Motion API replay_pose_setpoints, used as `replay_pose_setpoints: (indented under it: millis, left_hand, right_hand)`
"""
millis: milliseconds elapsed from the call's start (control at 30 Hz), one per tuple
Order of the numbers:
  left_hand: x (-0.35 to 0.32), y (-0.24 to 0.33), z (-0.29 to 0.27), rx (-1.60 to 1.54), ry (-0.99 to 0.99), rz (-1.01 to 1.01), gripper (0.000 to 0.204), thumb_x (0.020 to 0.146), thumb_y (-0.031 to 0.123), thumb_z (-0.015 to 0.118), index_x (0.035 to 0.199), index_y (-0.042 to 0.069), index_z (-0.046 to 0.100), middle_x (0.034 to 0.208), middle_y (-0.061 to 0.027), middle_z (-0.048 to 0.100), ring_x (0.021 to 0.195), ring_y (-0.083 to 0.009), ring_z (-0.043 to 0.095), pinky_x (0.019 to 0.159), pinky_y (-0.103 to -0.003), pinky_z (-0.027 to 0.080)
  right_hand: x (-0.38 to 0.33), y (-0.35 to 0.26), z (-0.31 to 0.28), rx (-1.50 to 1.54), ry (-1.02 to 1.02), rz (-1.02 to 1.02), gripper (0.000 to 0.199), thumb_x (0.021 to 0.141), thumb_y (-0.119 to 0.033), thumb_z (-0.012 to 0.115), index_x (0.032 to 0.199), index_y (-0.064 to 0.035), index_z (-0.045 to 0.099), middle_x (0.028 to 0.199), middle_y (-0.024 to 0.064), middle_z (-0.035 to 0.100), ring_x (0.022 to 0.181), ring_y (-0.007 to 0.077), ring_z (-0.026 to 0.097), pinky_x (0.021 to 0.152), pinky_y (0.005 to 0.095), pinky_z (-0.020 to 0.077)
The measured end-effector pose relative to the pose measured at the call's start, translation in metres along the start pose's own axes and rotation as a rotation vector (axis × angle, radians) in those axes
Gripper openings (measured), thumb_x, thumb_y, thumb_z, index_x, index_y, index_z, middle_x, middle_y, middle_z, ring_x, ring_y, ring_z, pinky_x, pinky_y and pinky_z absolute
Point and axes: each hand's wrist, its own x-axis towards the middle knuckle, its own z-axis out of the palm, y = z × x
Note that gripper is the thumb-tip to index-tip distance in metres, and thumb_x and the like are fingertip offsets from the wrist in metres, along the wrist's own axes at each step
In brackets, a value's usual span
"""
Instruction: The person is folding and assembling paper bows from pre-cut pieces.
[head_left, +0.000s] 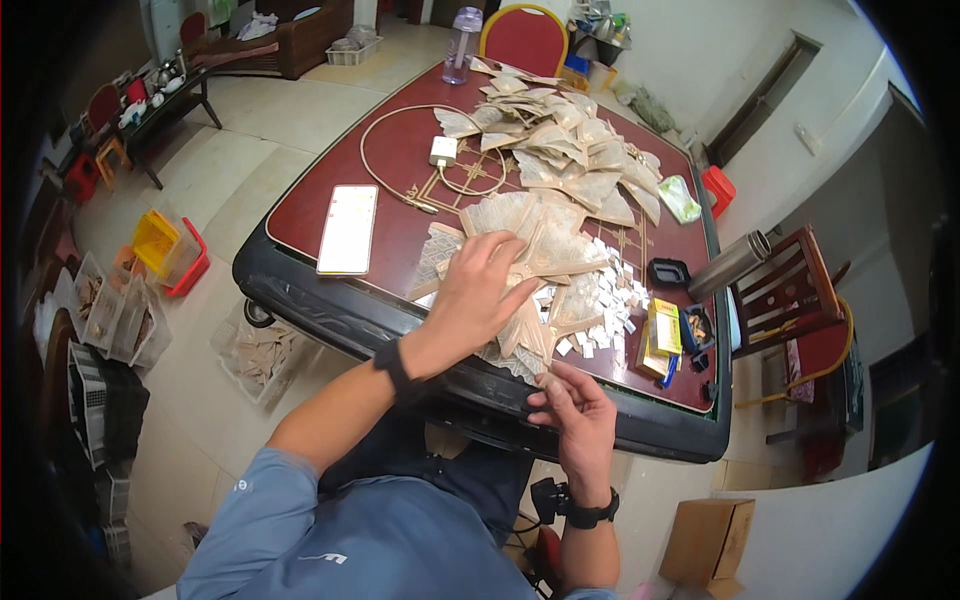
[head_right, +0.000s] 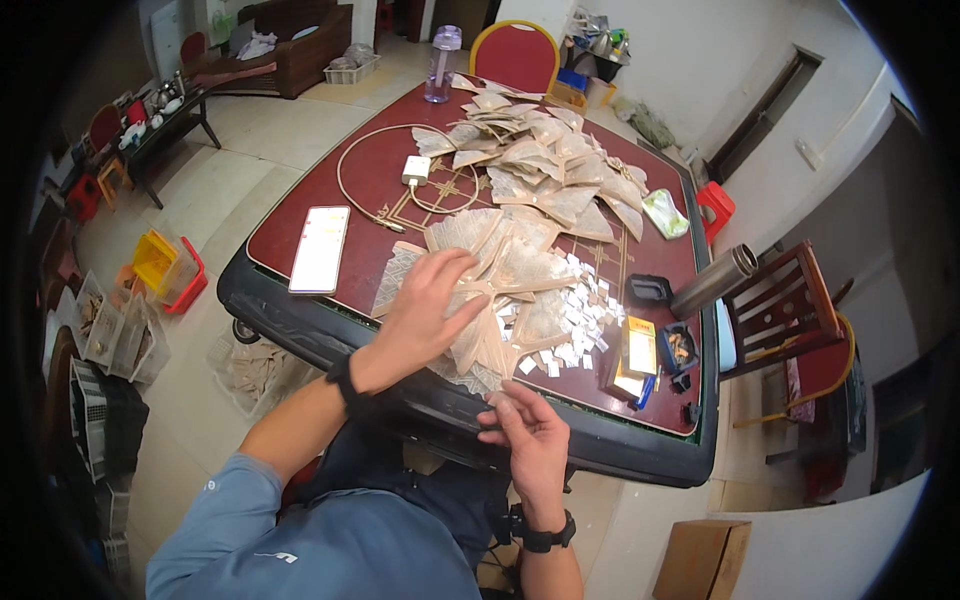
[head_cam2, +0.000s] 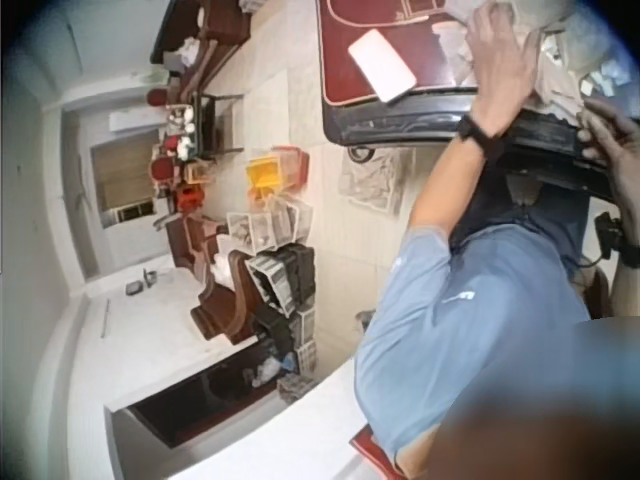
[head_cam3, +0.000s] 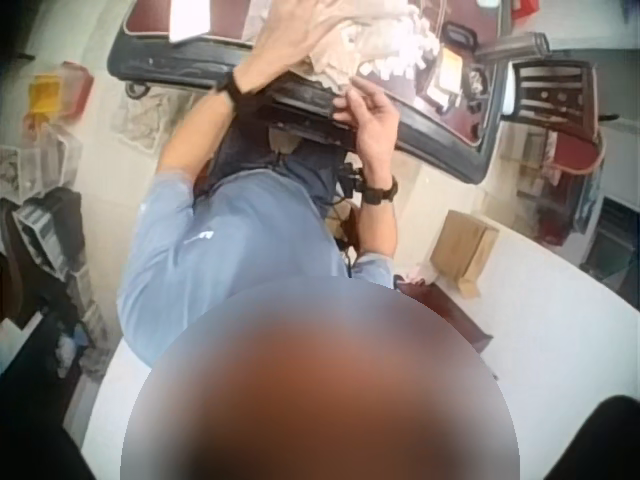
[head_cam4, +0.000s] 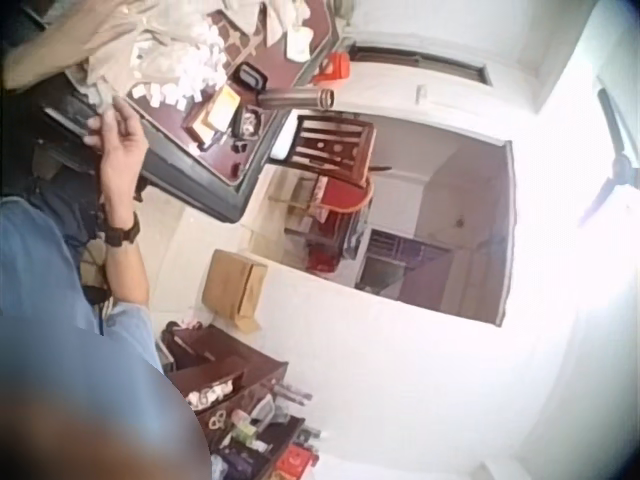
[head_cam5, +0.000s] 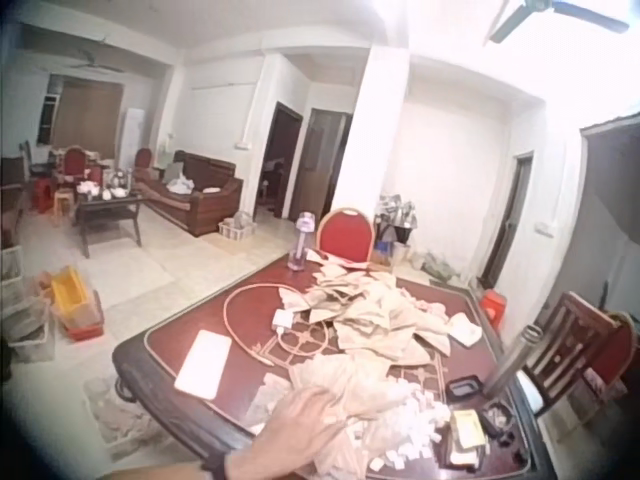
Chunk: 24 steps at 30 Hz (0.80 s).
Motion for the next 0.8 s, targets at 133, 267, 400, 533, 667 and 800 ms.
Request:
replay_pose_setpoints:
  millis: [133,267,400,533,667,800]
  left_hand:
    - [0.007,-0.01,0.032,0.379,-0.11,-0.083,0.053,0.083,0.029,0.069,0.122,-0.004,0.055,0.114,-0.0192,0.056,0.11,-0.0332,0.052,0.089,-0.042,0.044]
    - [0.008,-0.015,0.032,0.386,-0.294,-0.185,0.053,0.082,0.027,0.068,0.122,-0.005,0.055,0.101,-0.0161,0.061,0.097,-0.0339,0.058,0.081,-0.044,0.046]
    - [0.003,-0.011,0.003,0.143,-0.287,-0.23,0.05,0.083,0.025,0.067,0.121,-0.005,0.055,0.091,-0.013,0.063,0.087,-0.0281,0.062,0.079,-0.041,0.048]
    - [-0.027,0.003,-0.036,-0.629,-0.338,-0.506,0.033,0.093,0.015,0.06,0.12,-0.003,0.056,0.1,-0.0116,0.065,0.091,-0.0178,0.062,0.081,-0.032,0.049]
    - [-0.069,0.034,-0.049,-1.286,-0.341,-0.643,0.039,0.1,0.01,0.051,0.136,-0.002,0.041,0.122,-0.013,0.062,0.112,-0.0145,0.058,0.097,-0.028,0.044]
    - [-0.093,0.035,-0.04,-1.322,-0.307,-0.612,0.041,0.1,0.008,0.049,0.138,-0.004,0.041,0.129,-0.01,0.057,0.115,-0.0126,0.055,0.099,-0.028,0.044]
  right_hand:
    - [-0.009,-0.002,0.001,-0.003,0.032,-0.002,0.025,0.093,-0.006,0.062,0.114,0.0074,0.059,0.109,0.0173,0.067,0.089,0.0198,0.068,0.067,0.0274,0.0599]
    - [-0.014,-0.002,-0.007,-0.05,0.035,-0.047,0.019,0.092,-0.003,0.062,0.108,0.0062,0.063,0.109,0.017,0.068,0.09,0.0199,0.069,0.066,0.0275,0.0603]
    - [-0.014,-0.008,0.002,-0.017,0.096,-0.191,0.014,0.089,0.001,0.064,0.102,0.0047,0.067,0.108,0.0132,0.065,0.084,0.017,0.067,0.065,0.0272,0.0604]
    - [-0.019,-0.012,0.007,-0.068,0.016,-0.364,0.014,0.089,0.003,0.063,0.103,0.0054,0.067,0.103,0.0094,0.06,0.076,0.0129,0.064,0.066,0.0257,0.0586]
    - [-0.018,-0.013,0.03,-0.146,-0.117,-0.355,0.019,0.091,0.003,0.061,0.109,0.0058,0.065,0.1,0.0094,0.062,0.076,0.0117,0.064,0.068,0.0237,0.0555]
    - [-0.011,-0.003,0.041,-0.134,-0.052,-0.209,0.039,0.09,0.001,0.063,0.127,0.0022,0.053,0.098,0.0111,0.066,0.077,0.0121,0.065,0.066,0.0239,0.0552]
